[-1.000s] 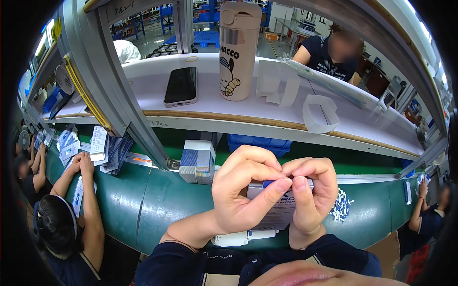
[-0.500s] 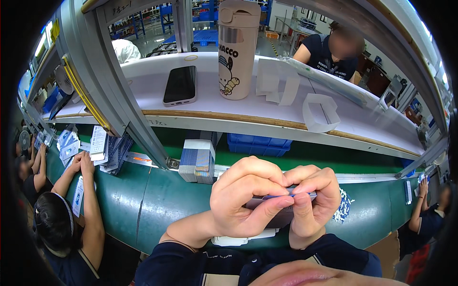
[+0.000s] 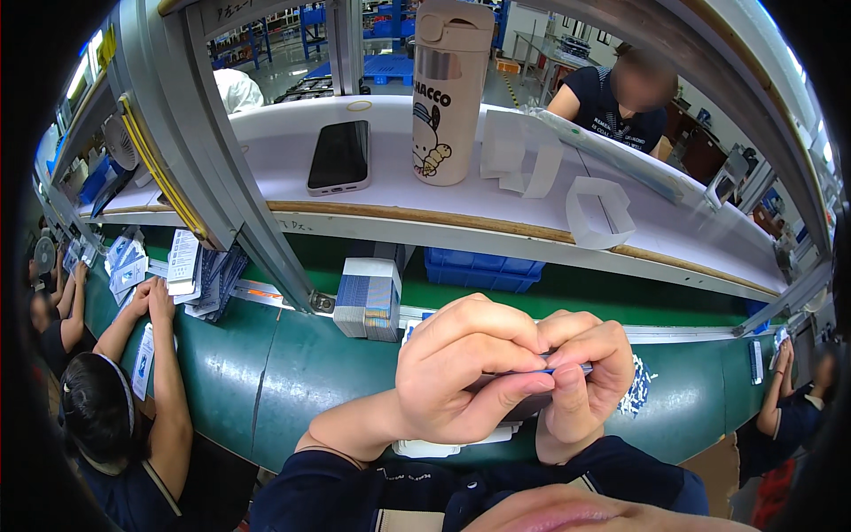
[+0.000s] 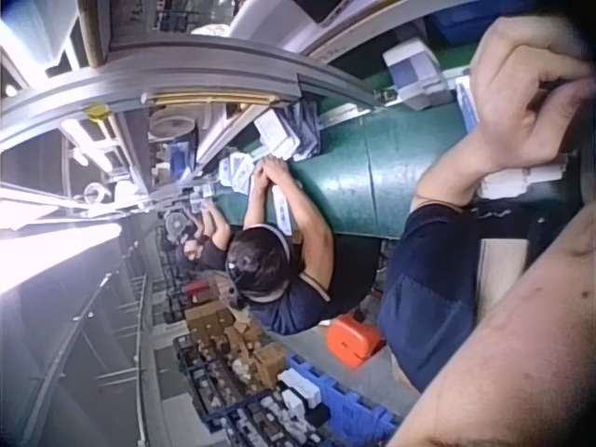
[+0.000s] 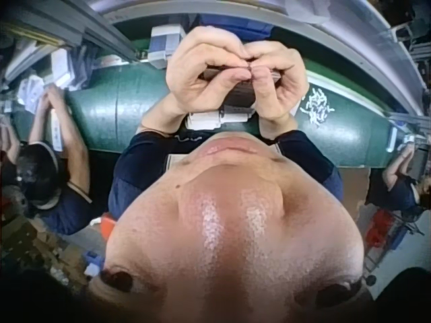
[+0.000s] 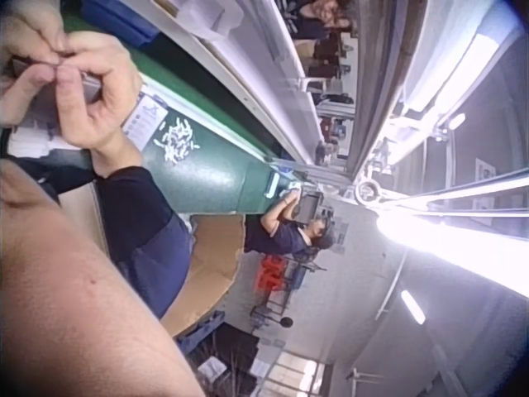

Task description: The person assembles small battery packages by folding flat cardboard blanks into boxes and inserting blue batteries. They work at a green assembly table, handling the items one at a time and stacking the finished units.

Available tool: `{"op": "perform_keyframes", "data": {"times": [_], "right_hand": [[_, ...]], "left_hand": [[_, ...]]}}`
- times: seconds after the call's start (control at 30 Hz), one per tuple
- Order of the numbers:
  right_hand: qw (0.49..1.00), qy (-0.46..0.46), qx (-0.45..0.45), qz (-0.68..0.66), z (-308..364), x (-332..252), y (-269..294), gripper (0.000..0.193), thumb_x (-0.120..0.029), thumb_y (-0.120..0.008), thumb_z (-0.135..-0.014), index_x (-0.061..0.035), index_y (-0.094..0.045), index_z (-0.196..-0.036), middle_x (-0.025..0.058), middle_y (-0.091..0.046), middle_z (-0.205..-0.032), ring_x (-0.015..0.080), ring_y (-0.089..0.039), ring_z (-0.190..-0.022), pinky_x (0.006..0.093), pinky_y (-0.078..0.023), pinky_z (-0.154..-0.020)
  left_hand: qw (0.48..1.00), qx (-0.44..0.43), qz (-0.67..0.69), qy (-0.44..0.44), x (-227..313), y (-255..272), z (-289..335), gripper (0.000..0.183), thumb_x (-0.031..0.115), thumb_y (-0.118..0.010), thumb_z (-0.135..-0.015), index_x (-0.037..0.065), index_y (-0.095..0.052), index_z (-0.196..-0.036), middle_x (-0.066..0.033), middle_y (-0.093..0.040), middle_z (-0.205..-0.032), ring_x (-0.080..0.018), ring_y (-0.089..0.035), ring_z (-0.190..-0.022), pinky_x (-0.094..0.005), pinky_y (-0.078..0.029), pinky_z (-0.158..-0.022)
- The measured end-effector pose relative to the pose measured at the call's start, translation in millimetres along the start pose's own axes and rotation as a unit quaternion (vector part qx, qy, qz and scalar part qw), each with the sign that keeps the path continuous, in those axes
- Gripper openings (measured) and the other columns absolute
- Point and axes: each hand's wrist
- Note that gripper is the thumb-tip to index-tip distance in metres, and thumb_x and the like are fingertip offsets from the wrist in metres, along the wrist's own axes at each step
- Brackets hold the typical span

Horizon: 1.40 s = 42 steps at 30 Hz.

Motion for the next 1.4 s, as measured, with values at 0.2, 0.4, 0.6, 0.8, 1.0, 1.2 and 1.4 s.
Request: {"op": "perform_keyframes", "data": {"times": [0.2, 0.4, 0.6, 0.8, 1.0, 1.2, 1.4], "right_hand": [[1.000, 0.005, 0.004, 0.021, -2, -1, -2, 0.010, -0.006, -0.065, -0.087, -0.0006, -0.057, -0.088, 0.0209, -0.068, -0.087, 0.0200, -0.065, -0.070, 0.0287, -0.053, -0.063], [0.999, 0.003, 0.003, 0.044, -2, -6, -1, 0.010, -0.006, -0.067, -0.084, -0.0006, -0.058, -0.086, 0.0203, -0.068, -0.087, 0.0220, -0.066, -0.069, 0.0300, -0.053, -0.064], [0.999, 0.012, -0.005, 0.038, -1, -4, 0, 0.010, -0.005, -0.067, -0.083, -0.0002, -0.058, -0.085, 0.0199, -0.068, -0.087, 0.0218, -0.064, -0.067, 0.0301, -0.052, -0.061], [0.999, -0.008, -0.027, 0.017, -3, -6, 2, 0.010, -0.004, -0.064, -0.082, 0.0014, -0.058, -0.088, 0.0193, -0.067, -0.086, 0.0228, -0.064, -0.067, 0.0301, -0.051, -0.062], [0.998, -0.025, -0.052, -0.001, -5, -8, 2, 0.014, -0.005, -0.058, -0.079, 0.0026, -0.058, -0.090, 0.0211, -0.067, -0.090, 0.0248, -0.065, -0.071, 0.0315, -0.052, -0.066], [0.998, -0.024, -0.058, 0.029, -5, -10, 3, 0.013, -0.005, -0.058, -0.079, 0.0025, -0.058, -0.090, 0.0215, -0.067, -0.092, 0.0252, -0.065, -0.072, 0.0319, -0.052, -0.067], [0.998, -0.027, -0.050, 0.022, -4, -8, 2, 0.013, -0.005, -0.058, -0.079, 0.0025, -0.059, -0.090, 0.0210, -0.067, -0.091, 0.0252, -0.066, -0.072, 0.0318, -0.053, -0.067]], "left_hand": [[1.000, 0.006, 0.005, 0.001, -1, 1, 1, 0.019, 0.013, -0.076, -0.080, 0.004, -0.061, -0.085, -0.0096, -0.059, -0.092, -0.0153, -0.055, -0.067, -0.0273, -0.044, -0.059], [1.000, -0.011, -0.010, -0.003, 2, 1, -2, 0.018, 0.015, -0.075, -0.082, 0.004, -0.061, -0.084, -0.0098, -0.059, -0.093, -0.0160, -0.056, -0.069, -0.0279, -0.044, -0.061], [1.000, 0.007, 0.009, -0.010, 1, 0, -3, 0.019, 0.004, -0.077, -0.074, 0.002, -0.064, -0.088, -0.0113, -0.064, -0.093, -0.0186, -0.056, -0.064, -0.0282, -0.043, -0.056], [0.999, 0.031, 0.029, 0.002, 2, -3, 2, 0.022, 0.006, -0.079, -0.074, 0.002, -0.064, -0.089, -0.0124, -0.062, -0.095, -0.0176, -0.056, -0.064, -0.0278, -0.043, -0.056], [0.999, 0.031, 0.010, 0.006, 3, 0, 2, 0.024, 0.007, -0.081, -0.072, 0.002, -0.064, -0.089, -0.0120, -0.062, -0.094, -0.0170, -0.056, -0.066, -0.0276, -0.043, -0.056], [0.999, 0.026, -0.001, 0.023, 5, 0, 2, 0.024, 0.007, -0.081, -0.072, 0.002, -0.063, -0.086, -0.0127, -0.061, -0.093, -0.0166, -0.057, -0.069, -0.0258, -0.045, -0.057], [0.999, 0.025, -0.001, 0.042, 6, 1, 1, 0.022, 0.006, -0.080, -0.073, 0.001, -0.061, -0.084, -0.0135, -0.060, -0.092, -0.0162, -0.057, -0.071, -0.0251, -0.048, -0.059]]}}
Point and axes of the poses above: each hand's wrist, its own z-axis away from the middle knuckle, its own y-axis out of the back of the hand, x = y × z
